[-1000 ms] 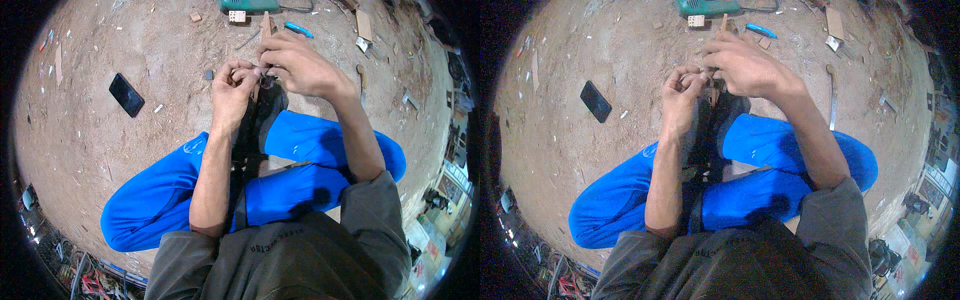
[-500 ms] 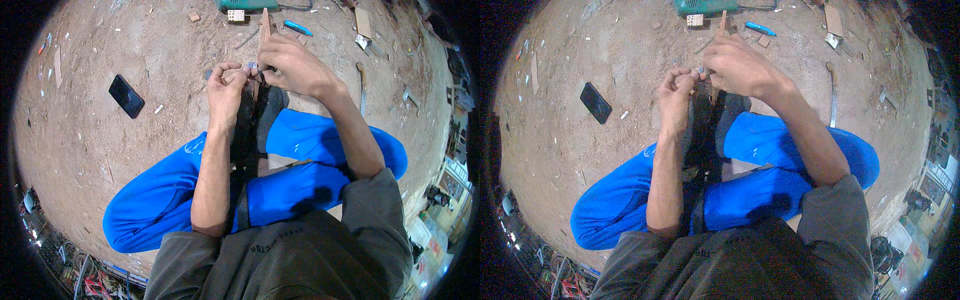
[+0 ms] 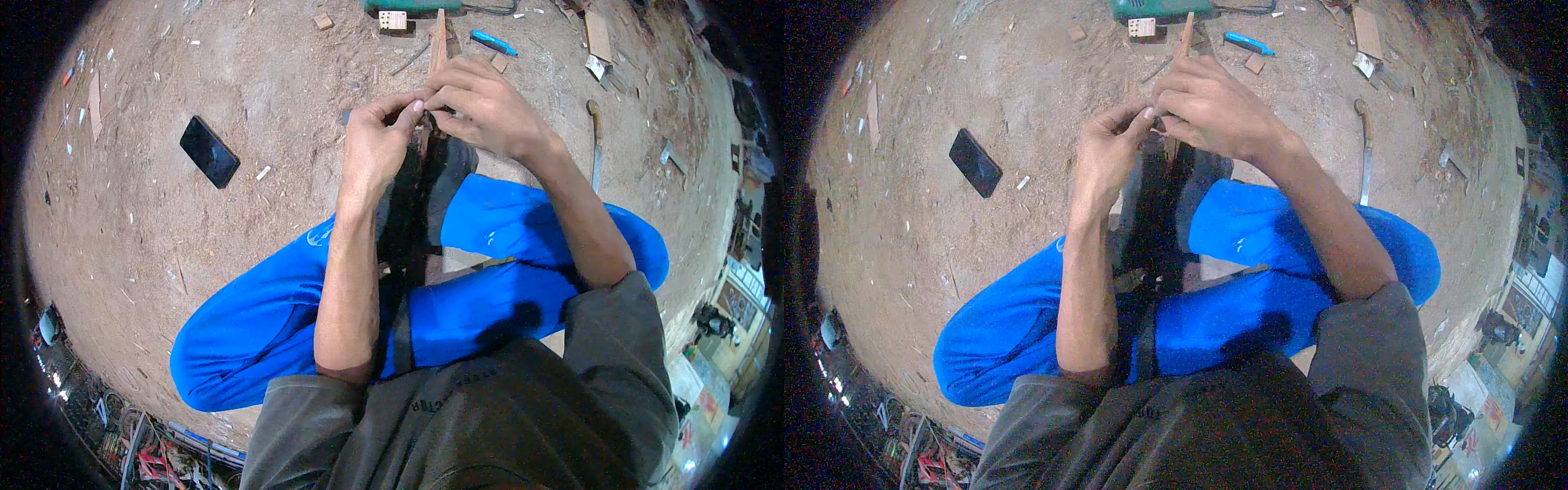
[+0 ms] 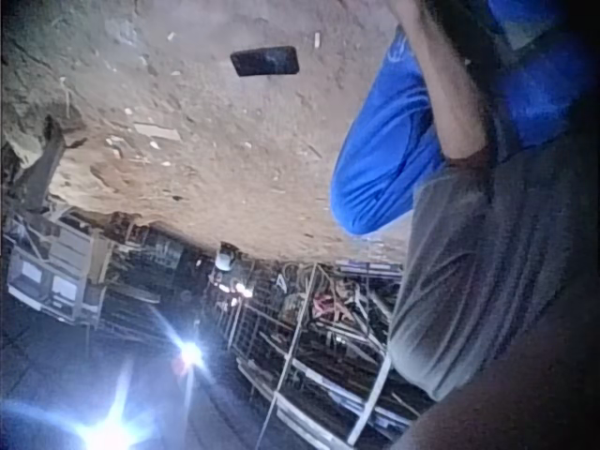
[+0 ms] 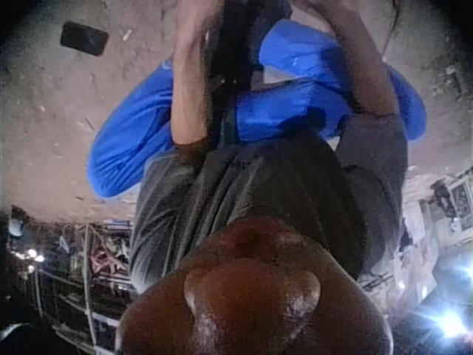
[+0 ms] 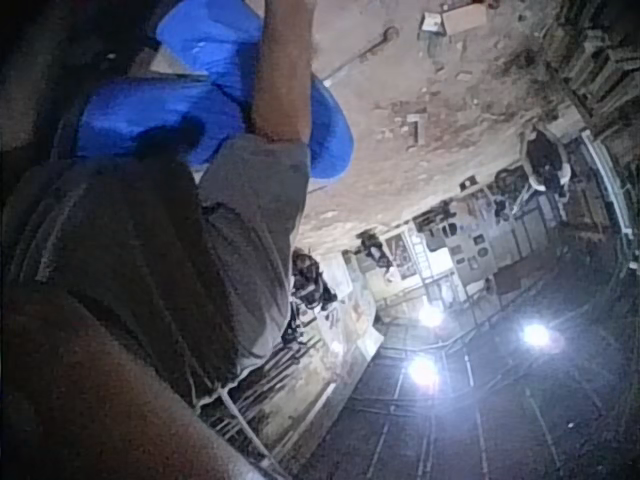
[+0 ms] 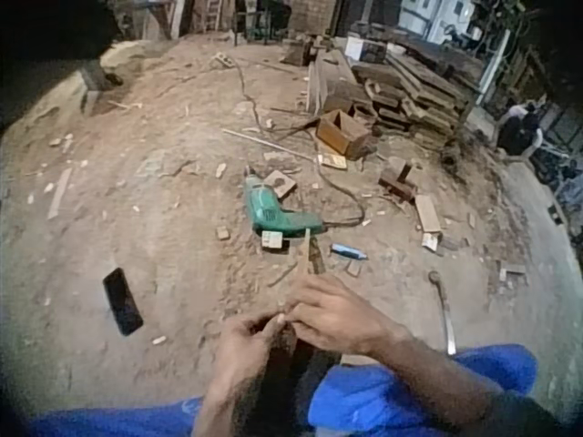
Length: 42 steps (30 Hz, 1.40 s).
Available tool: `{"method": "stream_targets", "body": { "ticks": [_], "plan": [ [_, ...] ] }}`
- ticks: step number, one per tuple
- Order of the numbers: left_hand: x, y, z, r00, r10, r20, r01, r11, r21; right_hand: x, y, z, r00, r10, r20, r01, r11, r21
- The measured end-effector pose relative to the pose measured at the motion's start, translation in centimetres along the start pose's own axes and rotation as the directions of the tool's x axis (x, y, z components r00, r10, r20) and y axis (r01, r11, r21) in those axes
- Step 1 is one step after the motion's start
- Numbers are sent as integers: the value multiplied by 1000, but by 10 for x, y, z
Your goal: The person assembles a small wooden structure by aligning two pieces, drilling a hole through them with a power drill, and then inserting a small peg into the hole.
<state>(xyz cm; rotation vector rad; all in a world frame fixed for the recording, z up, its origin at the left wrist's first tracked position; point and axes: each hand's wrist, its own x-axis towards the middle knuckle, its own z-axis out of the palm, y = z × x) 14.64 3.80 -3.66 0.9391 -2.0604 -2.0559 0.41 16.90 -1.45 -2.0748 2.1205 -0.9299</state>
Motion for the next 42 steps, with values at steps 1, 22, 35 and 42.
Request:
{"method": "stream_targets", "body": {
  "ticks": [1, 22, 35, 42],
  "plan": [
    [1, -3, 1, 1000, 2, 1, -2, 1000, 3, -1, 0, 1, 1000, 0, -4, 0, 1000, -1],
    [2, -8, 32, 854, 480, -201, -340, 807, 482, -28, -18, 0, 973, 125, -196, -127, 992, 3],
    [18, -12, 31, 847, 524, -89, -388, 725, 569, -54, -26, 4, 860, 492, -131, -445, 851, 279],
    [18, 2, 36, 824, 546, -149, -393, 742, 543, -46, -48, 6, 754, 553, -355, -461, 830, 314]
  ]
}}
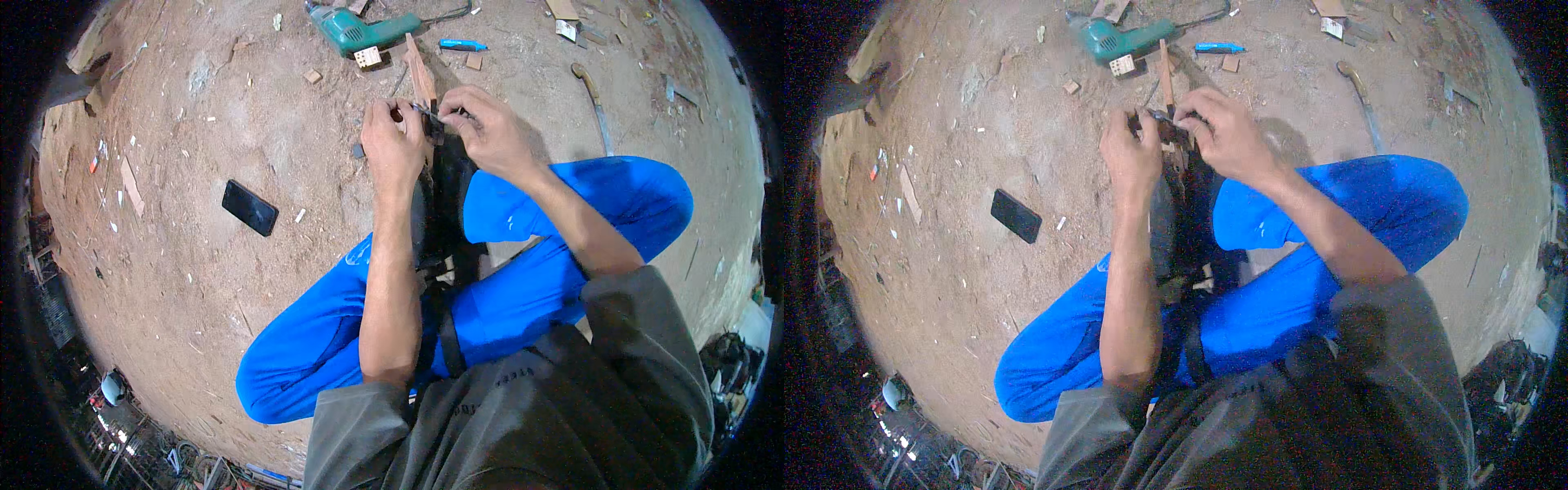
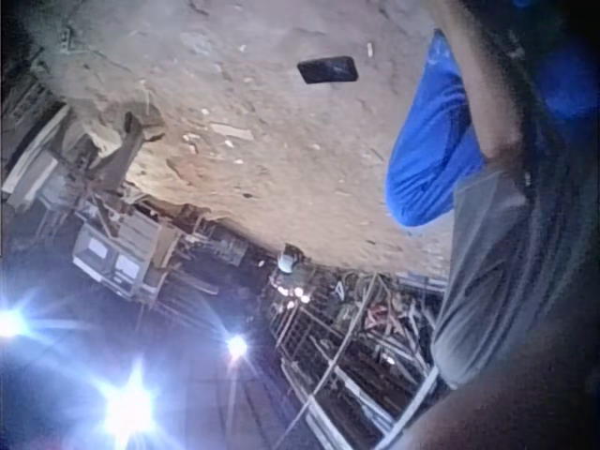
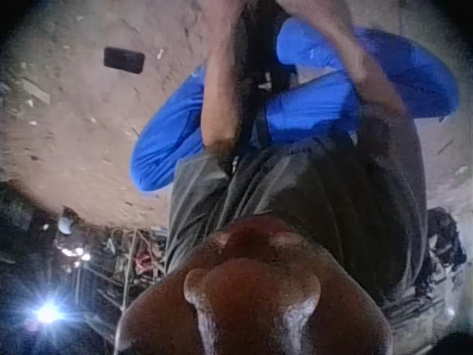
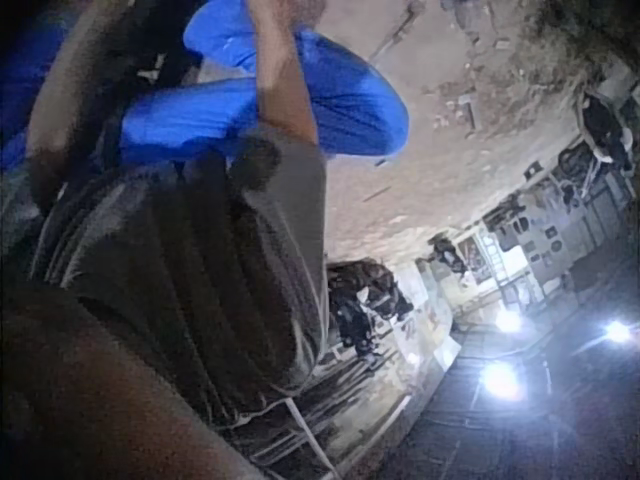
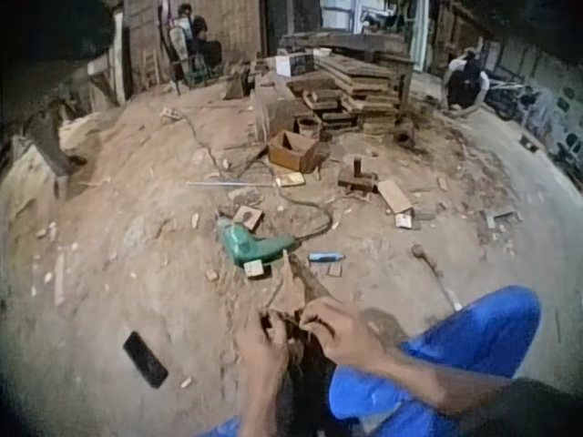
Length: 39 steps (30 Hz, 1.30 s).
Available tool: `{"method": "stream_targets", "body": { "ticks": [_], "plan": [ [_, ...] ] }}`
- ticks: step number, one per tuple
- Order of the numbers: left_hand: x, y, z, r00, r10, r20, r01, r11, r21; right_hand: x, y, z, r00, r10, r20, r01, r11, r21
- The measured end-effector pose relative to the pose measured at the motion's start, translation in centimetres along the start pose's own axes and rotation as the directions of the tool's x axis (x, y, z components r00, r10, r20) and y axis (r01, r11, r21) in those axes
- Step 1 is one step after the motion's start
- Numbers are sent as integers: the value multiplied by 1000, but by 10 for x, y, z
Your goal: The person assembles a small wooden structure by aligning two pieces, drilling a hole through them with a power drill, and then inserting a small peg into the hole.
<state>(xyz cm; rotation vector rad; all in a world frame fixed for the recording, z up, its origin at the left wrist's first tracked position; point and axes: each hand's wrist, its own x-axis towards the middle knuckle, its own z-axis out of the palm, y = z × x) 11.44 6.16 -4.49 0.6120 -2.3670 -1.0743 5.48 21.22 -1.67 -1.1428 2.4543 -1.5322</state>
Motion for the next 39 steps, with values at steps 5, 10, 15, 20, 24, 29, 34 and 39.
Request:
{"method": "stream_targets", "body": {
  "ticks": [5, 10, 15, 20, 24, 29, 34, 39],
  "plan": [
    [2, -3, -5, 995, 53, 81, -29, 963, -268, 3, -7, 6, 988, -93, -123, 97, 995, 19],
    [16, 12, -10, 958, 271, 92, -221, 905, -364, 11, -1, -6, 923, 366, -118, -274, 840, 469],
    [32, 41, 5, 904, 57, 425, 363, 426, -829, 25, 1, -34, 913, 373, -167, -229, 806, 546],
    [40, 43, 8, 847, 121, 518, 436, 398, -807, 29, 6, -41, 915, 372, -158, -200, 757, 622],
    [37, 34, 17, 838, 158, 522, 484, 225, -845, 30, -4, -48, 884, 465, -42, -257, 560, 788],
    [25, 39, 16, 830, 114, 546, 550, -9, -835, 28, -4, -42, 908, 419, -32, -225, 548, 806],
    [30, 39, 18, 831, 75, 552, 540, 135, -831, 26, -4, -40, 870, 491, -46, -242, 508, 827],
    [29, 21, 18, 808, 109, 579, 564, 143, -814, 21, 13, -34, 856, 517, -19, -295, 518, 803]
  ]
}}
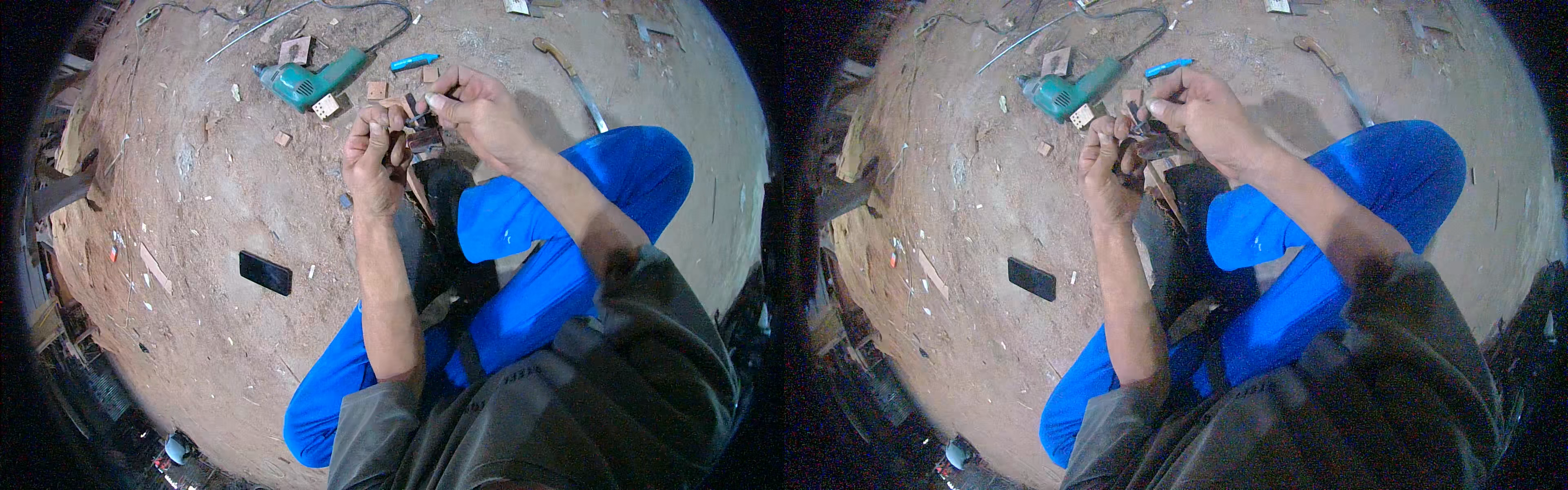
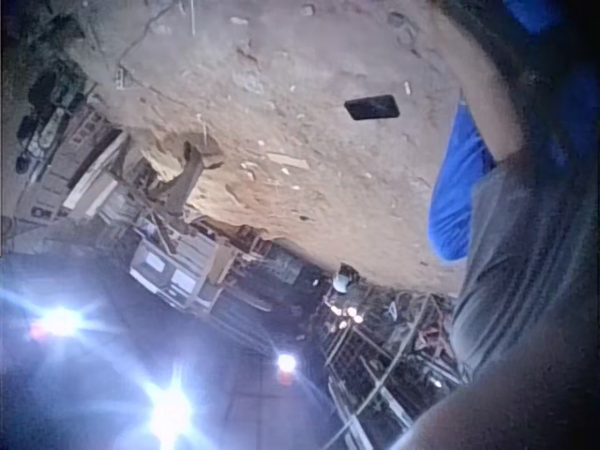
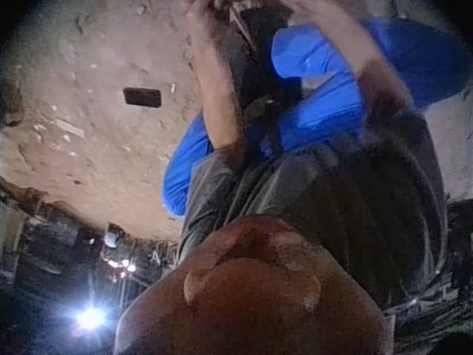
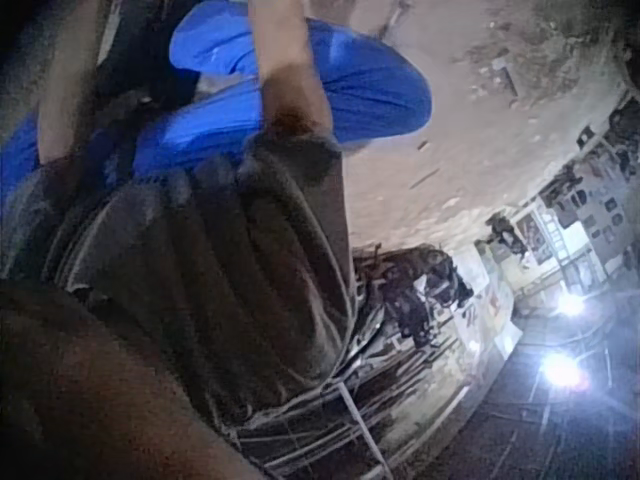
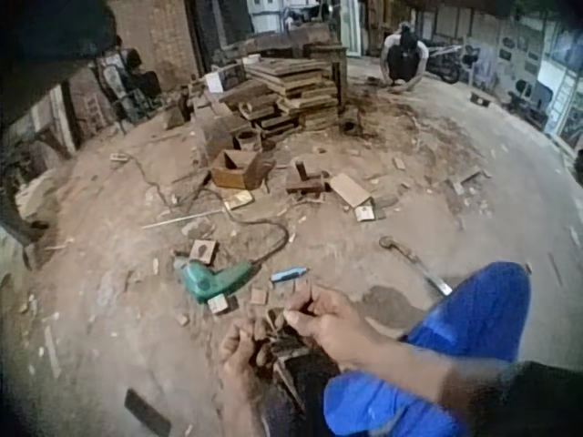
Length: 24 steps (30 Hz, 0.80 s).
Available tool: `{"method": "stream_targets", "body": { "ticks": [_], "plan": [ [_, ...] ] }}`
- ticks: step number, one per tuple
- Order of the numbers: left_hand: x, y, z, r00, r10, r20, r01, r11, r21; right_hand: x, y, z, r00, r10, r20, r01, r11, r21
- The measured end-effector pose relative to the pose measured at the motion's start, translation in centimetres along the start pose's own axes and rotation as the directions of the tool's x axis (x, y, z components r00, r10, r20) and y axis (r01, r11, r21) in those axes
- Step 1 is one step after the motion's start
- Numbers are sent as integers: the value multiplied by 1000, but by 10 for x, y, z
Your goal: The person assembles a small wooden structure by aligning two pieces, drilling a hole through them with a power drill, and then inserting a small peg into the hole.
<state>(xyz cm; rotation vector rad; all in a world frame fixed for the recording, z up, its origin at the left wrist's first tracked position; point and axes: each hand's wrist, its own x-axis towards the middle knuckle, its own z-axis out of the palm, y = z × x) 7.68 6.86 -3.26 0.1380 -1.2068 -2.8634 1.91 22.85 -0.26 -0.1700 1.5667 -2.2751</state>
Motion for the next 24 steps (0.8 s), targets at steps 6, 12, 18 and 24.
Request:
{"method": "stream_targets", "body": {
  "ticks": [6, 12, 18, 24],
  "plan": [
    [0, -6, -8, 1000, 6, -6, -6, 1000, 15, 1, 3, -3, 986, 166, 17, -166, 971, 169],
    [1, -10, -8, 994, -8, -110, 7, 1000, -7, -2, 3, -5, 980, 191, 49, -196, 967, 160],
    [10, 2, 1, 962, 31, -273, -5, 995, 96, -14, 4, 9, 904, -322, 283, 427, 723, -543],
    [-3, 9, 7, 938, 118, -326, 29, 910, 413, -22, 4, 10, 887, -350, 301, 460, 719, -521]
  ]
}}
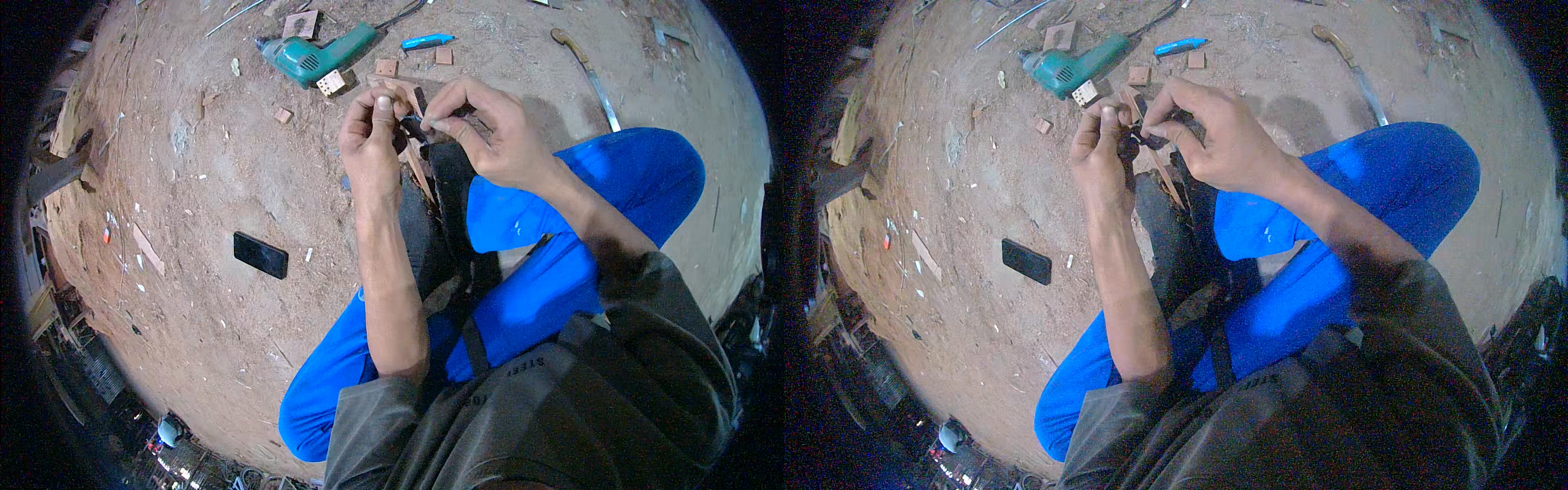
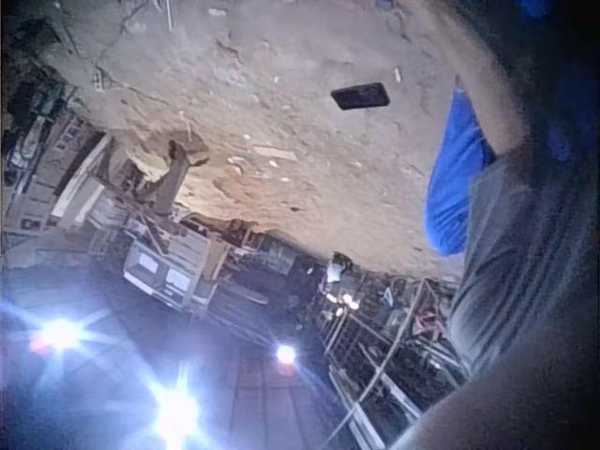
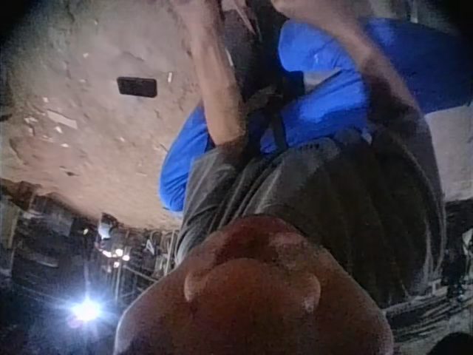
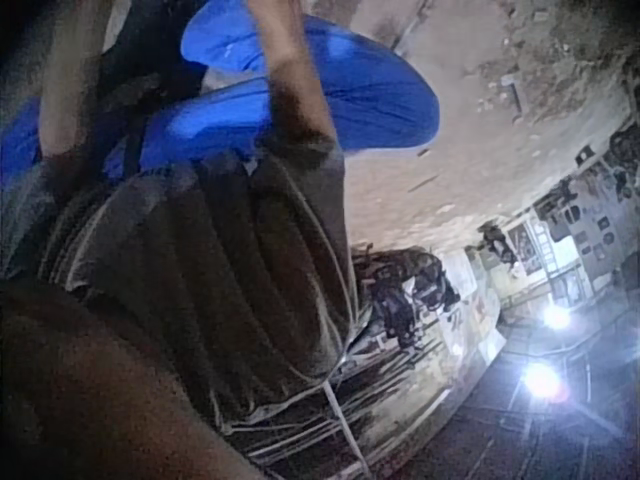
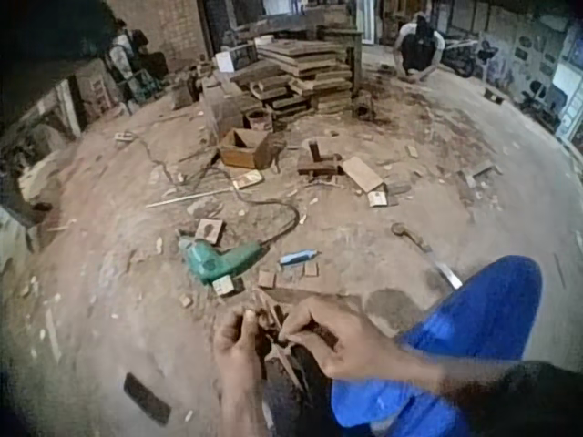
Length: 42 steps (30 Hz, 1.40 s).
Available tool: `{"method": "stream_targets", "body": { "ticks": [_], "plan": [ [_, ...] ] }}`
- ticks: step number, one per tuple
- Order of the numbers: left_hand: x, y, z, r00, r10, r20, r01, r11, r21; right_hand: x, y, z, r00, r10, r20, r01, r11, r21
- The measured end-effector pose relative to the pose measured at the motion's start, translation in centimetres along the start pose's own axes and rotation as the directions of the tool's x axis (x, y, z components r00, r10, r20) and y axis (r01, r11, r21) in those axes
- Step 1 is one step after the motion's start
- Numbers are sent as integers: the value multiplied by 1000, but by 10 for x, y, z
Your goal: The person assembles a small wooden structure by aligning two pieces, drilling a hole through them with a power drill, and then inserting a small peg into the hole.
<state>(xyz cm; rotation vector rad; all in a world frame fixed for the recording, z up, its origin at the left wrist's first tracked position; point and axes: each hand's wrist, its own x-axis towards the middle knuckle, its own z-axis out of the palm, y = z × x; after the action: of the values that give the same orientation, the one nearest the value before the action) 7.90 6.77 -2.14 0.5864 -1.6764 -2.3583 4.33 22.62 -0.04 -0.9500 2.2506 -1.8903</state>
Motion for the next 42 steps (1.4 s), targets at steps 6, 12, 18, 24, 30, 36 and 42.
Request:
{"method": "stream_targets", "body": {
  "ticks": [6, 12, 18, 24, 30, 36, 42],
  "plan": [
    [-6, 9, 1, 973, 225, 49, -230, 949, 216, 2, -6, 6, 973, 184, -136, -154, 966, 206],
    [-14, 19, 16, 952, 299, 72, -305, 895, 325, 3, -7, -5, 966, 183, -181, -164, 980, 114],
    [-12, 7, 26, 970, 241, 16, -239, 947, 213, 3, -4, -7, 959, 192, -209, -166, 977, 134],
    [-7, -1, 22, 987, 154, 52, -143, 976, -167, 6, 1, -10, 960, 220, -171, -173, 952, 253],
    [-11, -7, 33, 972, 233, 31, -235, 966, 110, 8, 8, -18, 928, 270, -256, -231, 958, 169],
    [-8, -9, 38, 980, 193, -39, -189, 978, 90, 8, 5, -15, 924, 293, -245, -260, 953, 158],
    [-1, -11, 40, 965, 259, -39, -257, 965, 54, 11, -2, -14, 962, -66, -265, 2, 972, -235]
  ]
}}
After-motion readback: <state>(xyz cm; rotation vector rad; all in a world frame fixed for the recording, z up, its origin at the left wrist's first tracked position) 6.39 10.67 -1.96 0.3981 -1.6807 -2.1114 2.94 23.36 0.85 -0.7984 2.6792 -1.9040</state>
